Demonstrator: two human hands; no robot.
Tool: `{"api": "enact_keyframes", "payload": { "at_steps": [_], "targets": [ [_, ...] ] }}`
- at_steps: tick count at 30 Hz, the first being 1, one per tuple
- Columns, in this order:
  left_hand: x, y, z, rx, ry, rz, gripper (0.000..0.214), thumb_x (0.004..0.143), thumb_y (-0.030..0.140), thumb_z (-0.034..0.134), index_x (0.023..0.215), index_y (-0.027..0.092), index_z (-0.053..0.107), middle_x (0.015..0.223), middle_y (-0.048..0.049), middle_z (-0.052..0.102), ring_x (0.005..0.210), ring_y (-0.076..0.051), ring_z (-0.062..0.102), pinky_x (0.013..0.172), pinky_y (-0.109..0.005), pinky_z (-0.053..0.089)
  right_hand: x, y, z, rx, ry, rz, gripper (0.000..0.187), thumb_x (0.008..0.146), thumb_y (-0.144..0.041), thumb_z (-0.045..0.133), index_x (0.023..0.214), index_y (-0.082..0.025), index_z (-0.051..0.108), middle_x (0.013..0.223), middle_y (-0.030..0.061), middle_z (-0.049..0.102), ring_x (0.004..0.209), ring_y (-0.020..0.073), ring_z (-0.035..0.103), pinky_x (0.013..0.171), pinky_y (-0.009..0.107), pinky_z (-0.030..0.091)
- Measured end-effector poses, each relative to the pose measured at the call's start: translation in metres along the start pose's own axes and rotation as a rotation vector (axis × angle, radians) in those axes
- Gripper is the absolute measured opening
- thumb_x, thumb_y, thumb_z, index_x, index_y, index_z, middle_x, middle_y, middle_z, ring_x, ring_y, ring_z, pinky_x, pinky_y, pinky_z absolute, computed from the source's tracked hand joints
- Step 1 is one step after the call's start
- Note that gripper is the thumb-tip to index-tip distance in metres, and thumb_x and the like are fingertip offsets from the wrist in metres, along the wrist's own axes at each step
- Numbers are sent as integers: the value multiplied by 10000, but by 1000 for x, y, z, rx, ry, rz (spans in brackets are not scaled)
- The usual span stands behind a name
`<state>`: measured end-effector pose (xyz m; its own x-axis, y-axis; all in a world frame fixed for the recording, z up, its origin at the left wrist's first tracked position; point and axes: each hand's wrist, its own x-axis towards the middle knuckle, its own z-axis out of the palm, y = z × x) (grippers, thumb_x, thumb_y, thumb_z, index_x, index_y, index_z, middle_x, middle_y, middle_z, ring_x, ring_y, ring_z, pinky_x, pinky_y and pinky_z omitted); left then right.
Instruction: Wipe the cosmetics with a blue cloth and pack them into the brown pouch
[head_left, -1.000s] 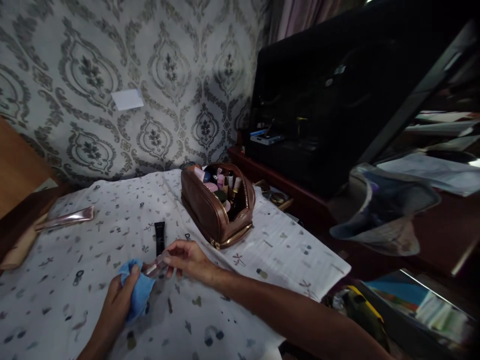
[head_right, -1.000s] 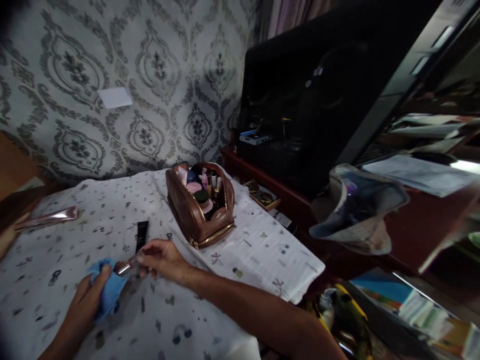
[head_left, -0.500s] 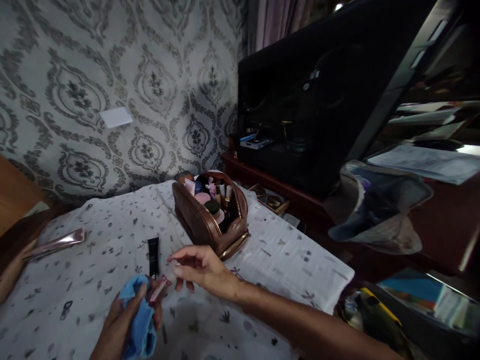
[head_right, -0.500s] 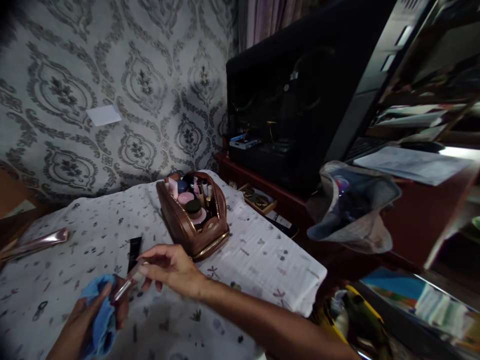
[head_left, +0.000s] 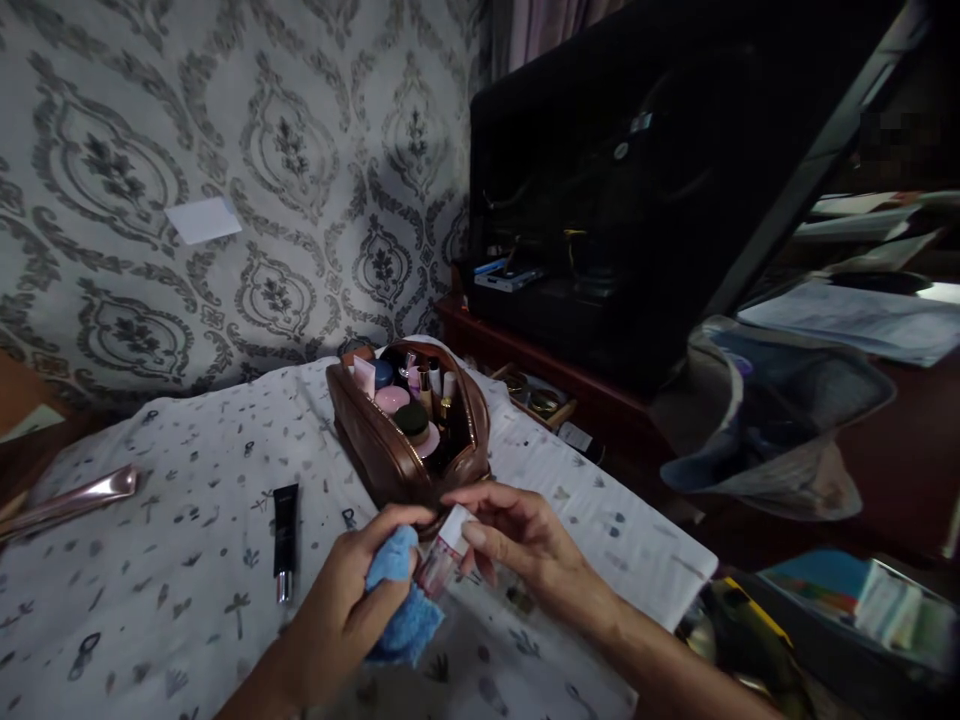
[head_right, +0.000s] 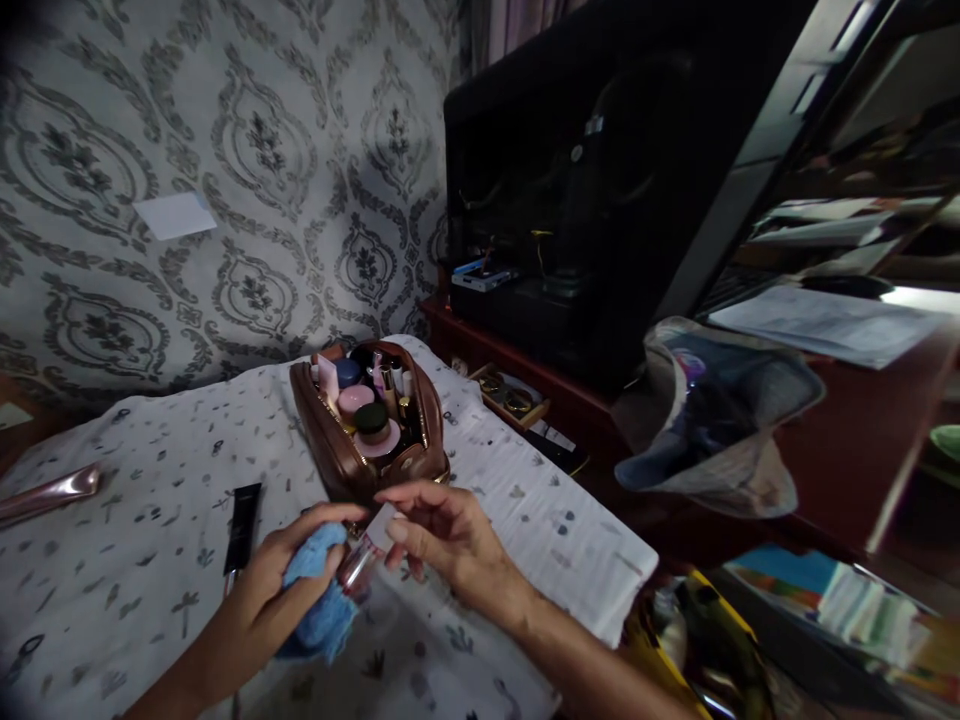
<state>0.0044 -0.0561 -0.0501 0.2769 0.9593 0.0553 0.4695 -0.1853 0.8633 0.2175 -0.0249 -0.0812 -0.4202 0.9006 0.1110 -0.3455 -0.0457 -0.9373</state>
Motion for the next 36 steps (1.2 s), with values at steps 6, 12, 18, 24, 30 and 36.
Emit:
{"api": "enact_keyframes", "payload": {
  "at_steps": [6,12,18,24,30,36],
  "targets": [
    [17,15,6,138,-39,103,440,864,302,502,1266,252,672,702,-25,669,691,-210,629,634,-252,511,-5,0,-13,-6,80,-14,359,788,-446,805,1046,-209,726,676,5,677,555,117,621,491,218,451],
    [12,17,17,11,-159,24,346,941,378,477,1176,234,686,768,-32,699,722,-202,649,722,-267,534,-4,3,-4,6,41,20,381,788,-461,797,1057,-207,707,703,7,678,567,125,619,480,224,446],
    [-8,3,23,107,113,72,489,907,431,566,1368,266,573,1257,-96,693,1087,-266,685,910,-321,551,3,25,21,158,78,78,423,729,-500,838,889,-199,587,695,-35,627,502,76,558,466,188,417],
    [-23,-23,14,280,205,120,331,935,417,504,1167,241,662,1006,-73,757,845,-221,721,775,-286,566,9,45,42,112,-46,164,501,764,-654,734,811,-188,555,560,-54,547,463,72,473,482,206,382],
    [-36,-33,-4,235,366,-1,227,912,404,483,861,224,612,679,15,660,579,-154,607,578,-238,465,10,51,67,-66,-168,93,446,776,-589,755,913,-186,622,829,5,628,767,139,575,704,267,456],
    [-47,-51,-20,78,492,-136,279,913,438,496,760,205,499,646,50,478,623,-119,479,623,-221,396,22,72,101,-96,-254,188,533,664,-466,857,1024,-207,561,930,24,664,789,168,617,682,293,511]
  ]
}}
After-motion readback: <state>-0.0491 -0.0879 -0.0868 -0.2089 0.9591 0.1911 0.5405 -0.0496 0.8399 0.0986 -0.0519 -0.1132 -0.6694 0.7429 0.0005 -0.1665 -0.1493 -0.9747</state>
